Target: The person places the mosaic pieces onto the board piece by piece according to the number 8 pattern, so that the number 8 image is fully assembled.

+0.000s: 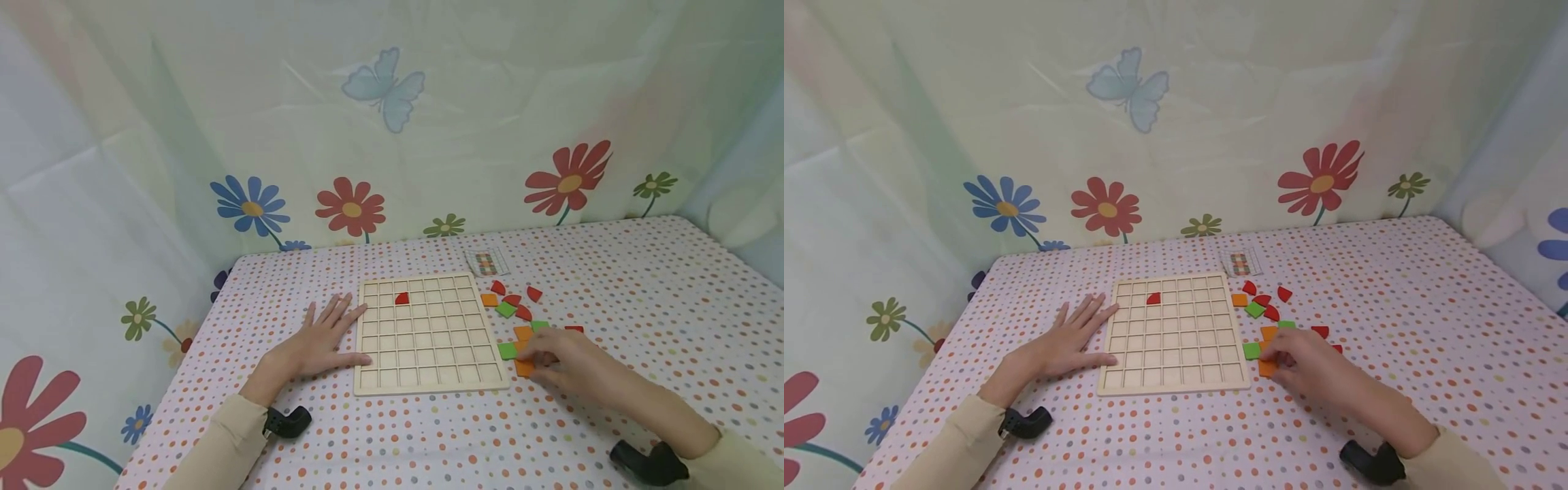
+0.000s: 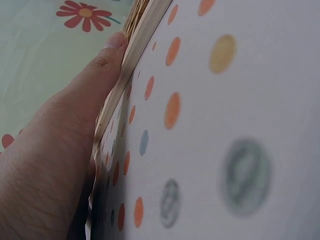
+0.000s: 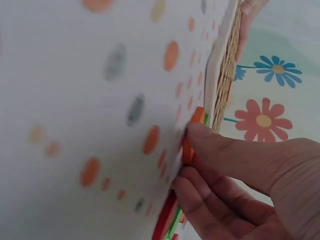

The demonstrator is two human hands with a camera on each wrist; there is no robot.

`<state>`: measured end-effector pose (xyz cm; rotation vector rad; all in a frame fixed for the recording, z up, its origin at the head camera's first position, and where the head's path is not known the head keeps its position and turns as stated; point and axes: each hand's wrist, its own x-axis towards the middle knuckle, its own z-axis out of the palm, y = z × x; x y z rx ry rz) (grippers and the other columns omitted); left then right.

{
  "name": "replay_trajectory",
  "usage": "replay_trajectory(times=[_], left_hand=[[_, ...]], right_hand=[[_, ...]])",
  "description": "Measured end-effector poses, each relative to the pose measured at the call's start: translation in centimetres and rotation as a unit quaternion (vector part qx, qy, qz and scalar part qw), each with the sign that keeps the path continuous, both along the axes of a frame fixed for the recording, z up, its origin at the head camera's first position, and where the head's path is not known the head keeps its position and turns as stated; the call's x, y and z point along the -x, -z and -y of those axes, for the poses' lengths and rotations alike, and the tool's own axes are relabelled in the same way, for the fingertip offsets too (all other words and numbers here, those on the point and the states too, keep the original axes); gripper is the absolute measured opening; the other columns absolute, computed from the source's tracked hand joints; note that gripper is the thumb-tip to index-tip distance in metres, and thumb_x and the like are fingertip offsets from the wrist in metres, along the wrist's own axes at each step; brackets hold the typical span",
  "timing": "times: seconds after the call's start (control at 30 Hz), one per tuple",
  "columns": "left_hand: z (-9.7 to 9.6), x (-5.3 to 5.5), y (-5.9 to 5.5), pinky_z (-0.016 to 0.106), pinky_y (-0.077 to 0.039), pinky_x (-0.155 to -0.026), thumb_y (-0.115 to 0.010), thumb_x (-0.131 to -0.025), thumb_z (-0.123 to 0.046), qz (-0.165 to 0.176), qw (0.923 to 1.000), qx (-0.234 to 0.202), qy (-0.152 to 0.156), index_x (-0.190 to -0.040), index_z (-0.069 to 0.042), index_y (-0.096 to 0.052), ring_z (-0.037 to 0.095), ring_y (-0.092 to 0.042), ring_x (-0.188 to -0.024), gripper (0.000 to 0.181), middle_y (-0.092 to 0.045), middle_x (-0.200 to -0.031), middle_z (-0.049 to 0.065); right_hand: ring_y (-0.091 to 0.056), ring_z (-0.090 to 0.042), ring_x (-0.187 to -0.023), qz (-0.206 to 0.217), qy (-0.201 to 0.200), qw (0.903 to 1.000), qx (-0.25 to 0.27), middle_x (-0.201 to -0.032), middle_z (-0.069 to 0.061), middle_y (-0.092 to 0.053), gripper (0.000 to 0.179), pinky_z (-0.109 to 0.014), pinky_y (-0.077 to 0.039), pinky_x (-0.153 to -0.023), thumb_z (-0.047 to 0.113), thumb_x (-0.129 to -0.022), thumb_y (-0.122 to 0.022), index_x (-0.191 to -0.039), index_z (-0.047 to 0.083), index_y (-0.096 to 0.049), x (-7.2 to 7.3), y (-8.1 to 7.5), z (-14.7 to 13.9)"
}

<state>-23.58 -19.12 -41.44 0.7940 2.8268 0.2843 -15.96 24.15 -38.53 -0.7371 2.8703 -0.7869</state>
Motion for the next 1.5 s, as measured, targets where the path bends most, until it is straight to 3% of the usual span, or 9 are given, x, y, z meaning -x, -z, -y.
replay_trajectory(times=[0.23,0.47,0.7,0.93,1.27,1.5], left_hand=[[-0.1,0.1,0.3,0.065,0.009,-0.124,-0.053,-0.093,-0.079,0.003,1.0000,0.006,-0.006,-0.170,-0.028,-0.012,0.029,0.008,-0.162,0.101,0.001,-0.176,0.007],[-0.2,0.0,0.4,0.066,0.007,-0.124,-0.052,-0.092,-0.080,0.005,0.9999,0.011,-0.009,-0.170,-0.027,-0.014,0.030,0.007,-0.162,0.103,0.000,-0.176,0.008],[-0.1,0.0,0.4,0.066,0.008,-0.124,-0.053,-0.092,-0.080,0.004,0.9999,0.009,-0.009,-0.170,-0.027,-0.014,0.030,0.007,-0.162,0.102,0.000,-0.176,0.007],[0.1,0.0,0.5,0.066,0.008,-0.124,-0.053,-0.092,-0.079,0.007,0.9999,0.008,-0.009,-0.170,-0.026,-0.013,0.029,0.007,-0.162,0.102,0.000,-0.176,0.007],[0.1,0.0,0.3,0.065,0.009,-0.124,-0.052,-0.093,-0.080,0.008,0.9999,0.007,-0.008,-0.170,-0.028,-0.012,0.028,0.009,-0.161,0.102,0.002,-0.176,0.006],[-0.1,0.1,0.1,0.065,0.009,-0.124,-0.052,-0.093,-0.080,0.003,0.9999,0.005,-0.009,-0.170,-0.028,-0.013,0.028,0.008,-0.162,0.101,0.001,-0.176,0.006]], right_hand=[[-0.057,-0.002,-0.076,0.051,-0.047,0.9976,-0.001,-0.091,0.007,-0.065,0.027,-0.024,-0.053,-0.064,-0.003,-0.080,-0.087,-0.102,0.009,-0.076,1.4,-0.5,-0.2],[-0.057,-0.007,-0.076,0.085,-0.040,0.9952,-0.025,-0.087,0.007,-0.064,0.029,-0.025,-0.053,-0.066,-0.006,-0.077,-0.088,-0.092,0.013,-0.072,1.9,-1.3,0.7],[-0.058,-0.011,-0.077,0.097,-0.023,0.9949,-0.015,-0.086,0.006,-0.064,0.031,-0.027,-0.054,-0.066,-0.007,-0.076,-0.089,-0.088,0.013,-0.068,2.0,-1.3,0.9],[-0.059,-0.007,-0.076,0.074,-0.052,0.9958,0.014,-0.088,0.008,-0.066,0.030,-0.025,-0.055,-0.065,-0.006,-0.073,-0.091,-0.088,0.015,-0.076,2.2,-1.1,0.5],[-0.062,-0.007,-0.077,0.120,-0.087,0.9879,0.045,-0.088,0.009,-0.069,0.027,-0.026,-0.058,-0.067,-0.001,-0.073,-0.093,-0.088,0.014,-0.077,3.1,-1.8,0.0],[-0.061,-0.006,-0.076,0.112,-0.106,0.9872,0.041,-0.087,0.009,-0.071,0.023,-0.026,-0.057,-0.068,0.002,-0.076,-0.092,-0.090,0.011,-0.077,4.4,-2.8,0.6]])
